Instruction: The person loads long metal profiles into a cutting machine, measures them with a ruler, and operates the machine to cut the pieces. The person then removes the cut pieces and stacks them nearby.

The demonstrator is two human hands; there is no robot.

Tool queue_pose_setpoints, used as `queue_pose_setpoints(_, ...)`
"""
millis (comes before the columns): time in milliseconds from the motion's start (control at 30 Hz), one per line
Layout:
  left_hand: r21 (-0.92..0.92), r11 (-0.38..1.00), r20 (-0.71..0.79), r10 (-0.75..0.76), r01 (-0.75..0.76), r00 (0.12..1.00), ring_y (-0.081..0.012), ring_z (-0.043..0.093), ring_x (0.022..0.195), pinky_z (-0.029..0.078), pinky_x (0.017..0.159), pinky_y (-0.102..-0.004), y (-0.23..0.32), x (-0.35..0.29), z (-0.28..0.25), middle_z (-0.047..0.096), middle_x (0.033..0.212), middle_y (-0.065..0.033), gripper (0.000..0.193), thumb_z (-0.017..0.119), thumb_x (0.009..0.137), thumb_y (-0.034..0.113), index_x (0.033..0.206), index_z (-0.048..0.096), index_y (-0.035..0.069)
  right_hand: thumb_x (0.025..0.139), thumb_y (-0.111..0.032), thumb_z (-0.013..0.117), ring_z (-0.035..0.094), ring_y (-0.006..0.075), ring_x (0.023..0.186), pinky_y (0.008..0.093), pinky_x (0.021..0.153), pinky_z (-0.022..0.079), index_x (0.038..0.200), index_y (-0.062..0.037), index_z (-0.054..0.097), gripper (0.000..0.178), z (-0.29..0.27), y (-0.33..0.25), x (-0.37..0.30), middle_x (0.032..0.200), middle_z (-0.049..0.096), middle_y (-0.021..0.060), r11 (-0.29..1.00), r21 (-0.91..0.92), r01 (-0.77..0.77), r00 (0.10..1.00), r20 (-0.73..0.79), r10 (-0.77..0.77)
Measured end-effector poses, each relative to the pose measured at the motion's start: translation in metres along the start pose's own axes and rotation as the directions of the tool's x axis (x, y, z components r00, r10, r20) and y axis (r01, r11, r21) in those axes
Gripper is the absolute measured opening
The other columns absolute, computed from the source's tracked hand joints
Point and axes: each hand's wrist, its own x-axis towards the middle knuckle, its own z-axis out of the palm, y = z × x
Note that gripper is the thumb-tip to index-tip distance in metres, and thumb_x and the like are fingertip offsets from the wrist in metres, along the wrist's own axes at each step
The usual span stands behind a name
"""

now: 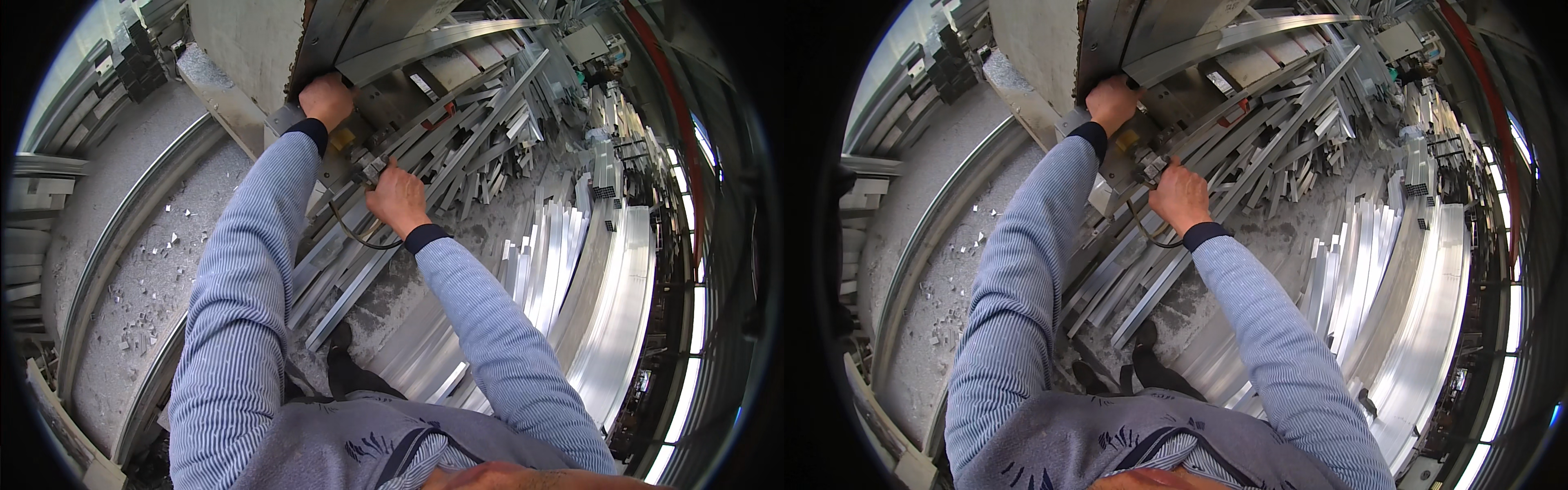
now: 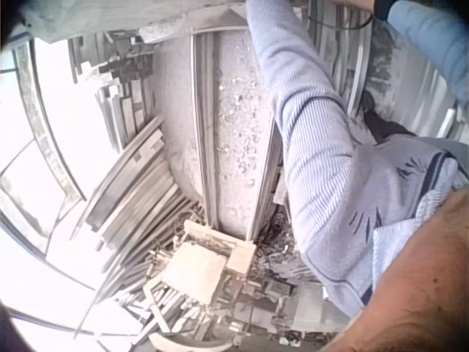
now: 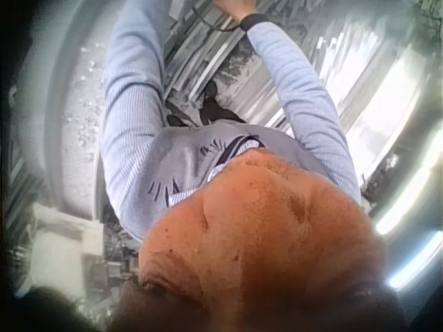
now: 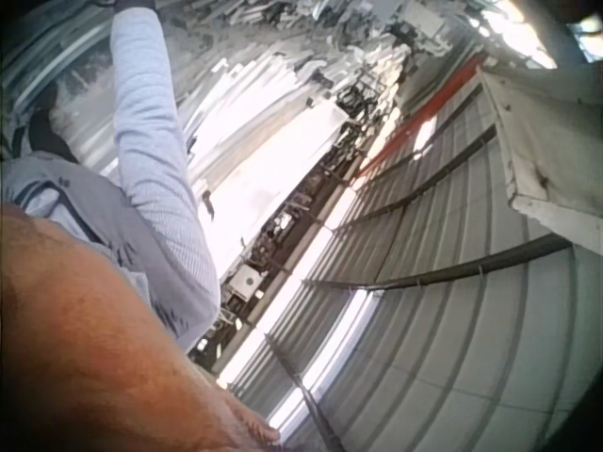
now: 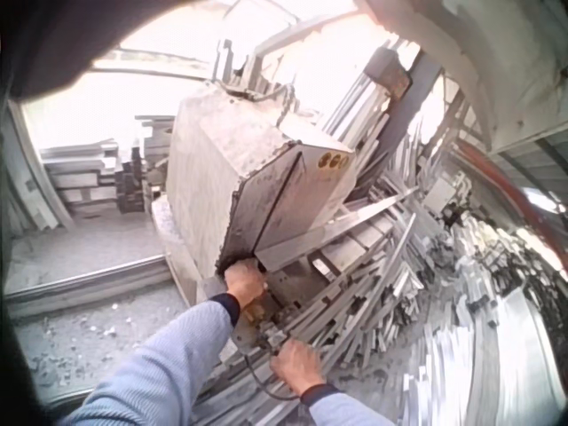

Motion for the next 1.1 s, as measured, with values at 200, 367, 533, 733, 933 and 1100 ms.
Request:
queue_pose_setpoints(200,-0.063,0.991,0.04,0.118,-0.116,0.992,-0.0378,0.075,0.095,0.06,0.081,-0.0499,-0.006,-0.008,-0.017,0.078,0.099,-0.0157,0.042,0.077,0.091,0.049,0.101,0.078,0.009,0.077,-0.014,0.07,0.076,0.0434,0.086,0.0498,0.081,0.062,0.137,0.0165,0.056,0.069,-0.001,-0.004,-0.002,0.088,0.076,0.0267,0.999,-0.026,-0.032,0.999,0.001,0.032)
queue_pose_setpoints(367,-0.011,0.995,0.0,0.099,-0.099,0.995,-0.0395,0.074,0.096,0.058,0.081,-0.0508,-0.021,-0.031,-0.04,0.078,0.098,-0.0165,0.043,0.075,0.092,0.051,0.099,0.077,0.008,0.078,-0.016,0.07,0.076,0.0425,0.088,0.0492,0.082,0.062,0.127,0.0128,0.06,0.058,0.001,-0.004,-0.002,0.091,0.076,0.0259,0.998,-0.047,-0.038,0.999,-0.026,0.037)
queue_pose_setpoints(533,0.091,0.992,0.004,0.087,-0.087,0.996,-0.0396,0.074,0.096,0.057,0.081,-0.0513,-0.063,-0.075,-0.083,0.077,0.096,-0.0164,0.044,0.073,0.094,0.052,0.103,0.077,0.009,0.079,-0.018,0.069,0.077,0.0422,0.09,0.0491,0.084,0.062,0.117,0.0082,0.062,0.046,0.003,-0.005,-0.002,0.093,0.077,0.0253,0.995,-0.083,-0.052,0.997,-0.053,0.047)
queue_pose_setpoints(733,0.142,0.989,-0.065,0.039,-0.03,0.997,-0.0372,0.073,0.084,0.053,0.07,-0.051,-0.145,-0.173,-0.167,0.075,0.084,-0.0133,0.039,0.079,0.091,0.05,0.105,0.076,0.013,0.082,-0.019,0.067,0.076,0.0439,0.099,0.0498,0.091,0.061,0.118,0.0069,0.063,0.045,0.003,-0.007,-0.004,0.101,0.077,0.028,0.997,-0.054,-0.063,0.996,-0.073,0.059)
queue_pose_setpoints(933,0.172,0.979,-0.132,-0.091,0.114,0.987,-0.0376,0.067,0.072,0.048,0.065,-0.0494,-0.241,-0.317,-0.285,0.07,0.077,-0.0162,0.034,0.082,0.089,0.038,0.105,0.077,0.008,0.085,-0.022,0.068,0.076,0.0437,0.103,0.0489,0.095,0.06,0.118,0.0049,0.066,0.043,0.004,-0.008,-0.005,0.106,0.077,0.0283,0.994,-0.082,-0.075,0.996,-0.063,0.07)
queue_pose_setpoints(1100,0.066,0.938,-0.199,-0.322,0.34,0.926,-0.0229,0.07,0.073,0.053,0.071,-0.0382,-0.353,-0.459,-0.406,0.075,0.085,-0.0181,0.037,0.079,0.095,0.023,0.125,0.074,0.002,0.087,-0.027,0.07,0.075,0.0437,0.108,0.0498,0.098,0.059,0.114,0.0014,0.073,0.04,0.009,-0.007,-0.004,0.112,0.077,0.0274,0.989,-0.107,-0.102,0.993,-0.071,0.095)
